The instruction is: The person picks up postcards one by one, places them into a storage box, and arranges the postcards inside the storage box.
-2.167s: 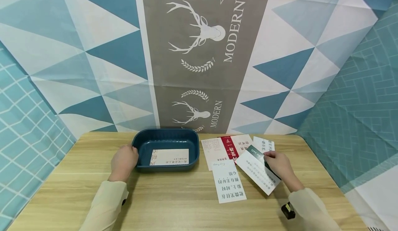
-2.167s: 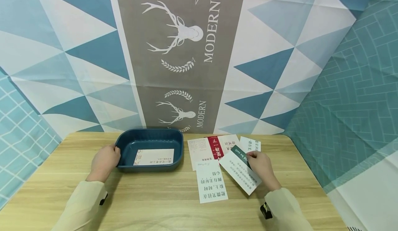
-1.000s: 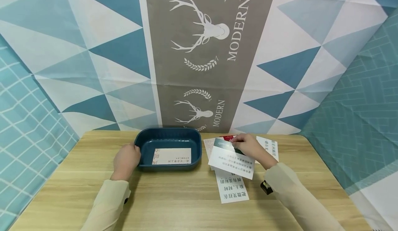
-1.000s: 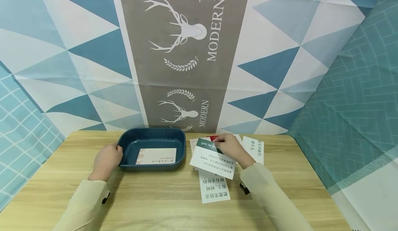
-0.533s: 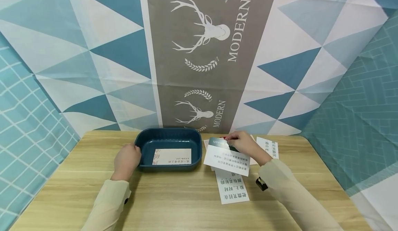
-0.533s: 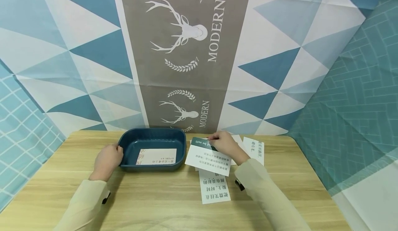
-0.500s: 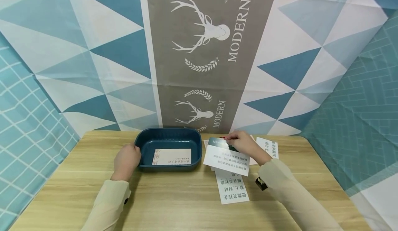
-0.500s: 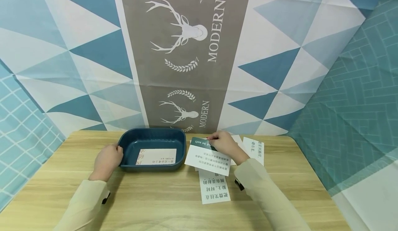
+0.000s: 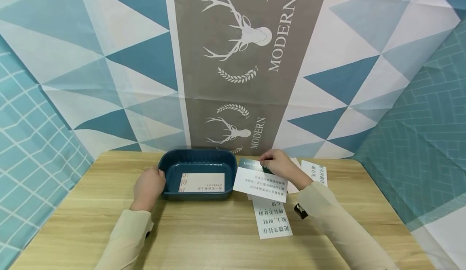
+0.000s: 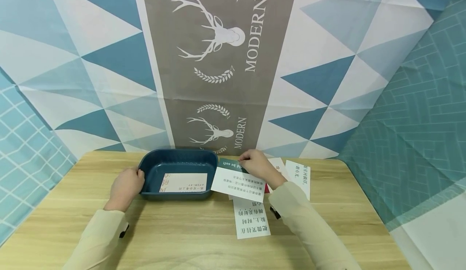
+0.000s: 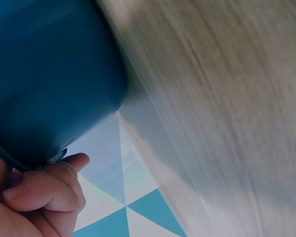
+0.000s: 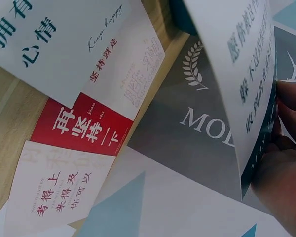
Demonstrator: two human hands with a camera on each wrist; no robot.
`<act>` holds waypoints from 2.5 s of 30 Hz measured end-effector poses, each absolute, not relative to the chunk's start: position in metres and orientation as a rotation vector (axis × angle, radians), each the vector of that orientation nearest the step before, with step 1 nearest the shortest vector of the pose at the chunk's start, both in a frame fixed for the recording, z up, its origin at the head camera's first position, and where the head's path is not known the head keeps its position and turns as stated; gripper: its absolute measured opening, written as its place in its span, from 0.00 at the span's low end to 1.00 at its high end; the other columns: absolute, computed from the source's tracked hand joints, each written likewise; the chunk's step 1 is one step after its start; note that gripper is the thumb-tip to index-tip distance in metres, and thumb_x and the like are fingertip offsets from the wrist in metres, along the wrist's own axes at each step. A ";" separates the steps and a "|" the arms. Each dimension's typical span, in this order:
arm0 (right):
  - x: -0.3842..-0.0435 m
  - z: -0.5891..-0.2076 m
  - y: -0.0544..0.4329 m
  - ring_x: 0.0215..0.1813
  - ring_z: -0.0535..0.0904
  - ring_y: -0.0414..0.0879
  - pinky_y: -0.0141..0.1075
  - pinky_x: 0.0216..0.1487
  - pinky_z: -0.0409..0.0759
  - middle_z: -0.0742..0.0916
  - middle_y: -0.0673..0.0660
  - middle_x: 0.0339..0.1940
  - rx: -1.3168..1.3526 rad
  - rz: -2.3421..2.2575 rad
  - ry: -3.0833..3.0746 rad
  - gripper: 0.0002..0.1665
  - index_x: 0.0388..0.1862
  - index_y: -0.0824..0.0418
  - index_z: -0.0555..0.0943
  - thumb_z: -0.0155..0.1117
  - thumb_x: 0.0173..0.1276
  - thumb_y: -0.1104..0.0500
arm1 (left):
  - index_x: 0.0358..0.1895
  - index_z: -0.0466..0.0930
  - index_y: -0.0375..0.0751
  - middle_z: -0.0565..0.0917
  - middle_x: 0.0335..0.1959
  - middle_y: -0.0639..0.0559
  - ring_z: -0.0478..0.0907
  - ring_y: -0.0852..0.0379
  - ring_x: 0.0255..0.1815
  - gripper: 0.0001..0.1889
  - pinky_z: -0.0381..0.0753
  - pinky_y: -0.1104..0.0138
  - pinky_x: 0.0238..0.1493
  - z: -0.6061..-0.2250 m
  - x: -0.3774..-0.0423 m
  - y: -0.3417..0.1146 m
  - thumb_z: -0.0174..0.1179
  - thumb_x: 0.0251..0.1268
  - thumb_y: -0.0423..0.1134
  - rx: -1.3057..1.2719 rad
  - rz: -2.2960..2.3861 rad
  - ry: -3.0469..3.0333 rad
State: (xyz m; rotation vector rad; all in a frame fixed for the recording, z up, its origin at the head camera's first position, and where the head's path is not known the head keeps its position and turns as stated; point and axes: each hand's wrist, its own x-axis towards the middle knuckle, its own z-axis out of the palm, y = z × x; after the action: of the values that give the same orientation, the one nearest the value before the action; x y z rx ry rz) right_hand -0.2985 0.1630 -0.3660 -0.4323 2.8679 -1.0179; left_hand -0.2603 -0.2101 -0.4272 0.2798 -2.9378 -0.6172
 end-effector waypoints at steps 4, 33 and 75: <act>-0.301 -0.366 0.158 0.44 0.78 0.50 0.45 0.49 0.75 0.84 0.59 0.44 -0.479 -1.007 2.877 0.14 0.44 0.64 0.83 0.54 0.66 0.61 | 0.37 0.76 0.26 0.79 0.35 0.30 0.77 0.42 0.30 0.19 0.76 0.49 0.33 -0.427 -0.261 -0.211 0.37 0.70 0.37 0.286 -0.622 -2.928; -0.315 -0.356 0.111 0.45 0.76 0.47 0.41 0.49 0.75 0.84 0.55 0.44 -0.605 -1.015 2.848 0.12 0.43 0.61 0.84 0.55 0.66 0.60 | 0.30 0.75 0.27 0.79 0.31 0.30 0.77 0.39 0.28 0.19 0.76 0.49 0.30 -0.429 -0.261 -0.211 0.38 0.69 0.36 0.244 -0.597 -2.894; -0.329 -0.349 0.039 0.41 0.76 0.45 0.36 0.46 0.75 0.82 0.55 0.41 -0.803 -0.959 2.819 0.13 0.45 0.61 0.83 0.53 0.68 0.61 | 0.33 0.76 0.27 0.80 0.34 0.31 0.78 0.38 0.32 0.19 0.77 0.48 0.33 -0.432 -0.260 -0.211 0.38 0.69 0.37 0.293 -0.633 -2.912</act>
State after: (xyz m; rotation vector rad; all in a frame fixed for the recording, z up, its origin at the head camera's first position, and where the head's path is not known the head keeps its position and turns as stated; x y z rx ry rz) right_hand -0.3290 0.0392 -0.3495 -0.8025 2.8195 -0.9595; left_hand -0.2601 -0.2114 -0.4320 0.2928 -2.9116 -0.6331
